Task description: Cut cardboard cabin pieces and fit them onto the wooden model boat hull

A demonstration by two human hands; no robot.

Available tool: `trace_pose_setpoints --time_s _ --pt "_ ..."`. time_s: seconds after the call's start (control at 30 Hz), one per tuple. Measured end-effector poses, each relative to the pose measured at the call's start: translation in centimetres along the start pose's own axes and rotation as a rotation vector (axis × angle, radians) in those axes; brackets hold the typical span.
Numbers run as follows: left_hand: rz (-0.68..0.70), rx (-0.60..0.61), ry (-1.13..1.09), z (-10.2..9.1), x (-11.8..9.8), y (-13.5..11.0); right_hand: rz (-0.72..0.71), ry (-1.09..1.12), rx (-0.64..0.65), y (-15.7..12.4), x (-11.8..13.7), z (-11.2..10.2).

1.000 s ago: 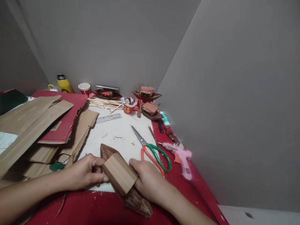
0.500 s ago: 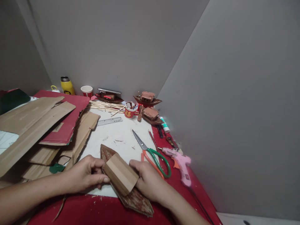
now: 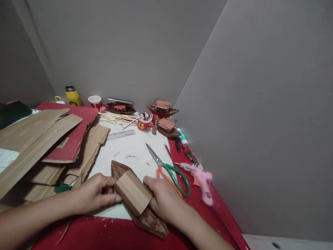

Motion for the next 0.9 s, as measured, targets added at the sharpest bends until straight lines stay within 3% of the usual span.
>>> trace_pose_setpoints --time_s 0.13,0.33,0.5,0.63,0.77,0.9 --pt "0.039 0.028 -0.182 0.3 0.3 0.0 -0.006 0.003 -0.040 0.1 -0.1 0.0" --pt "-0.089 0.087 -0.539 0.4 0.5 0.3 -0.067 0.089 -0.110 0.2 -0.1 -0.8" --pt "-0.039 0.105 -0.726 -0.2 0.4 0.2 -0.154 0.172 -0.202 0.0 -0.3 -1.2" --pt "-0.014 0.052 -0.807 -0.7 0.2 0.1 -0.180 0.229 -0.325 -0.4 -0.4 -1.5" --pt "0.011 -0.051 -0.808 -1.1 0.0 0.2 -0.067 0.386 -0.425 -0.7 -0.3 -2.1" --pt "-0.002 -0.222 -0.799 -1.4 0.0 0.2 0.080 0.692 -0.377 -0.7 -0.2 -2.4"
Point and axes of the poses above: each hand's wrist, its own y-axis towards the middle knuckle, its own z-axis out of the palm, x = y × z, the point moved 1 cm from there along y, towards the middle knuckle, and after that the axes turned 6 degrees about x, right-handed, at the moved point
